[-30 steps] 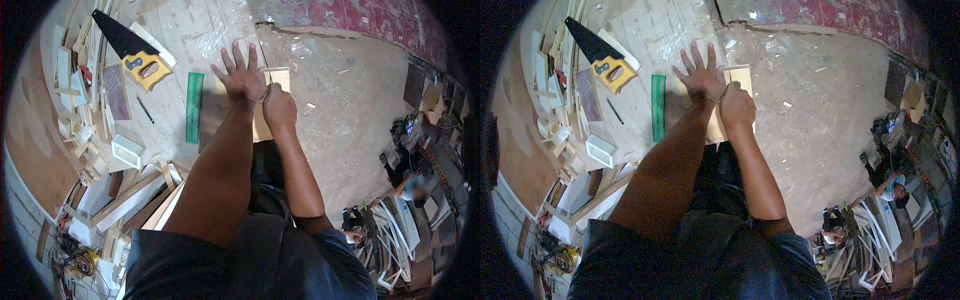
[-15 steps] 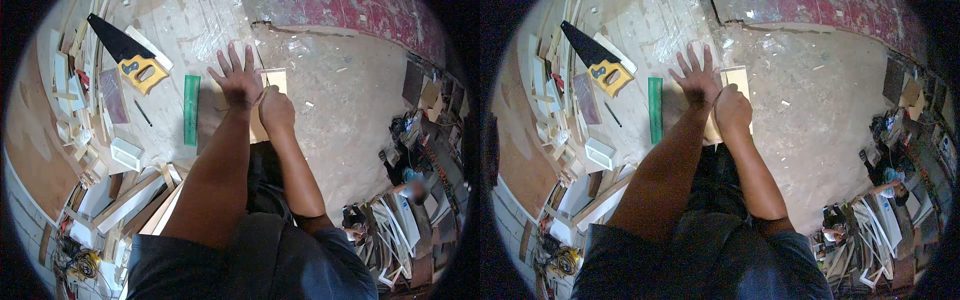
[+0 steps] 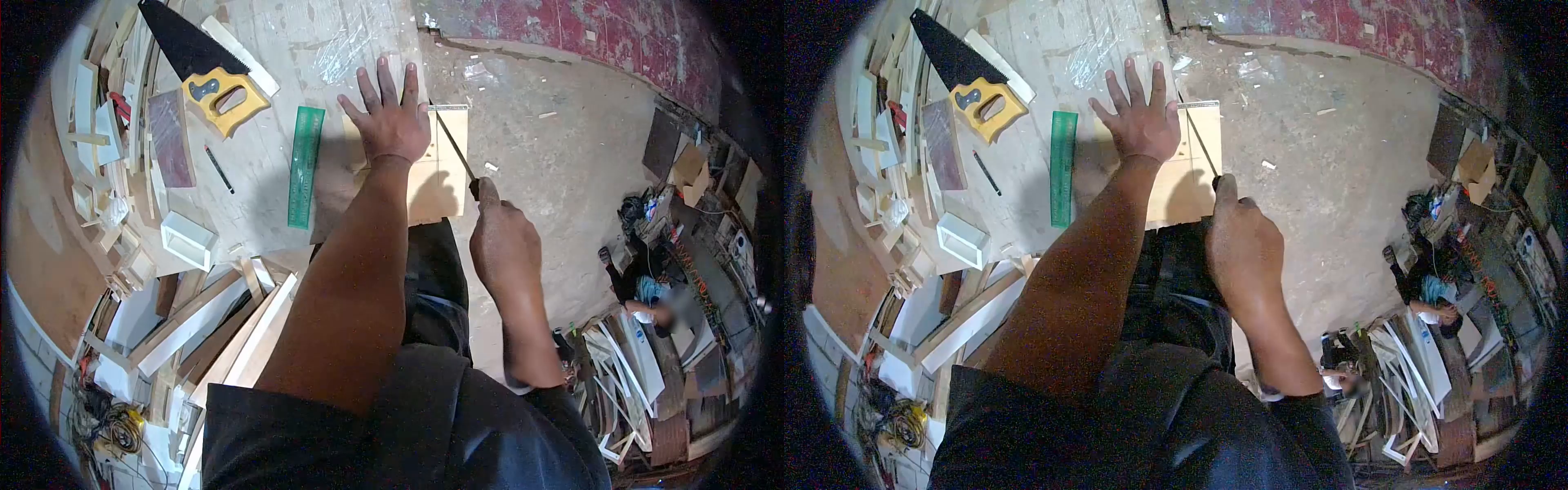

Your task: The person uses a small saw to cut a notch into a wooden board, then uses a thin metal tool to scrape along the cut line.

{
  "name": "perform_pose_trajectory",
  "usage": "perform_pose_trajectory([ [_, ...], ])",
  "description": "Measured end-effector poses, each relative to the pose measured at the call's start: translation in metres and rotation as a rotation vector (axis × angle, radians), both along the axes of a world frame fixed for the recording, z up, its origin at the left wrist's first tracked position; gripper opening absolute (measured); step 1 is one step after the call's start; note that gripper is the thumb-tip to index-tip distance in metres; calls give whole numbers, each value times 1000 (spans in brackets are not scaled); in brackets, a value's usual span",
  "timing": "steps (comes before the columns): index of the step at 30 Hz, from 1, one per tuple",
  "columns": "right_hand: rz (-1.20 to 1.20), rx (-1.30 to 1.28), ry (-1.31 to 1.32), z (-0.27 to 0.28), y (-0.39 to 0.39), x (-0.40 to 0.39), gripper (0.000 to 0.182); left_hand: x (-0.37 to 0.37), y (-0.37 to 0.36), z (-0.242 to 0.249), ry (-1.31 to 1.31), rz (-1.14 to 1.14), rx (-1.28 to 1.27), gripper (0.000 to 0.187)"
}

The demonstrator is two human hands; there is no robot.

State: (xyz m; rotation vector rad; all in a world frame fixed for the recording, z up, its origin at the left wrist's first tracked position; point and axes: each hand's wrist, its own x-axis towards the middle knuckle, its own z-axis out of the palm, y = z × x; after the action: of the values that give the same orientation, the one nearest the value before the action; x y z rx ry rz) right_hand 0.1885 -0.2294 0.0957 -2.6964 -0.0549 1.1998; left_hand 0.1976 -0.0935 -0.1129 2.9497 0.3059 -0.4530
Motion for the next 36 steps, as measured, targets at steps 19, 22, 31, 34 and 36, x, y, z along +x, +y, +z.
perform_pose_trajectory([
  [19,53,321,-79,-37,33,-8,22,0,0,-6,-133,-10,-12,68],
  [22,-111,36,86,-8,22,13,24,-5,1,-6,-124,2,-38,68],
  [31,-156,115,22,-48,21,7,28,-6,2,-6,-178,-40,-37,73],
  [34,-151,110,-9,-62,20,5,29,-5,1,-3,-176,-38,-56,71],
  [36,-116,98,7,-52,18,10,30,-4,1,-3,-158,-42,-31,71],
])
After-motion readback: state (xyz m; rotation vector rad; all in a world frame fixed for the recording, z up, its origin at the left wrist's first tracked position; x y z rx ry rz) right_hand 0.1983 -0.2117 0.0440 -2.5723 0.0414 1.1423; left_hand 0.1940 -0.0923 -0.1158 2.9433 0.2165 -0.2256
